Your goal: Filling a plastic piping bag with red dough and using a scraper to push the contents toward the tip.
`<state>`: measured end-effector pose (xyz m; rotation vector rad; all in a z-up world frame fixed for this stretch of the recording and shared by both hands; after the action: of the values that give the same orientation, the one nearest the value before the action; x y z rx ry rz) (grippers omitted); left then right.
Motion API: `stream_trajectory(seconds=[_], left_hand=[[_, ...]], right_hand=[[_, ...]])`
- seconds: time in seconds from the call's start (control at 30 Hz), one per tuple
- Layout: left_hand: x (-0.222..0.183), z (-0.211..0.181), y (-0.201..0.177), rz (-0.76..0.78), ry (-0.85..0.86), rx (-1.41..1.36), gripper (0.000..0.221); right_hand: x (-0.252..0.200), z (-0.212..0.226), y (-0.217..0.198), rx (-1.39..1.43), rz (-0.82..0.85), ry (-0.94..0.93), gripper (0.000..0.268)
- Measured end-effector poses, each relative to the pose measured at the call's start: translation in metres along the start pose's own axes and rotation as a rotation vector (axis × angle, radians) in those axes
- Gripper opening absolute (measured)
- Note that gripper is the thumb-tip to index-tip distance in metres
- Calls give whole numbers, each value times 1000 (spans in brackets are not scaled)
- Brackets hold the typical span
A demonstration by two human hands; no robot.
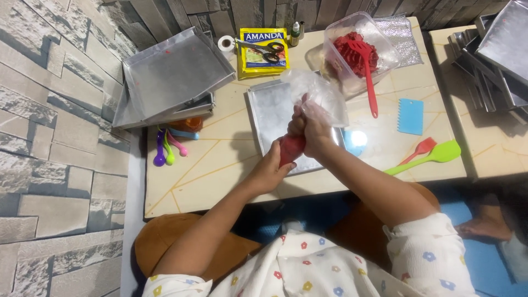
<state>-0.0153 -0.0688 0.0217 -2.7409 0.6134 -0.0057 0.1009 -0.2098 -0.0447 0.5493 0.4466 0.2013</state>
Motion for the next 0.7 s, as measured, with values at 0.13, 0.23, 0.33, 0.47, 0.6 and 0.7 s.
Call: stream_trajectory(seconds=[0.13,0.23,0.33,0.47,0.6,0.7], left_hand=[[4,25,5,-5,-46,-39,62],[14,54,8,-56,0,-149,80],[21,68,11,-121,-107,-272,72],[24,76,13,-172,-177,-312,73],[25,88,19,-148,-151,-202,75],[27,123,34,-203,-74,-181,75]], right_hand=[[0,-13,-1,16,16,36,43],[1,-25,1,27,94,12,26],[-3,-28,10,-125,210,-244,26],[-36,-14,46,-45,233,-133,20],[-26,-64,8,-72,115,-176,22],[-45,-43,32,-457,-323,14,21]])
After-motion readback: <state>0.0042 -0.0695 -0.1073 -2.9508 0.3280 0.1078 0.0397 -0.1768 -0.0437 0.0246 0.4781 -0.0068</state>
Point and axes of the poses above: each hand's wrist, its own x-axis towards the middle knuckle, its own y-axis out of the palm, z = x × y, the point moved 2 cm from there along x, towards the middle knuckle, and after that the axes turned 8 degrees about y, right-handed, at the moved point
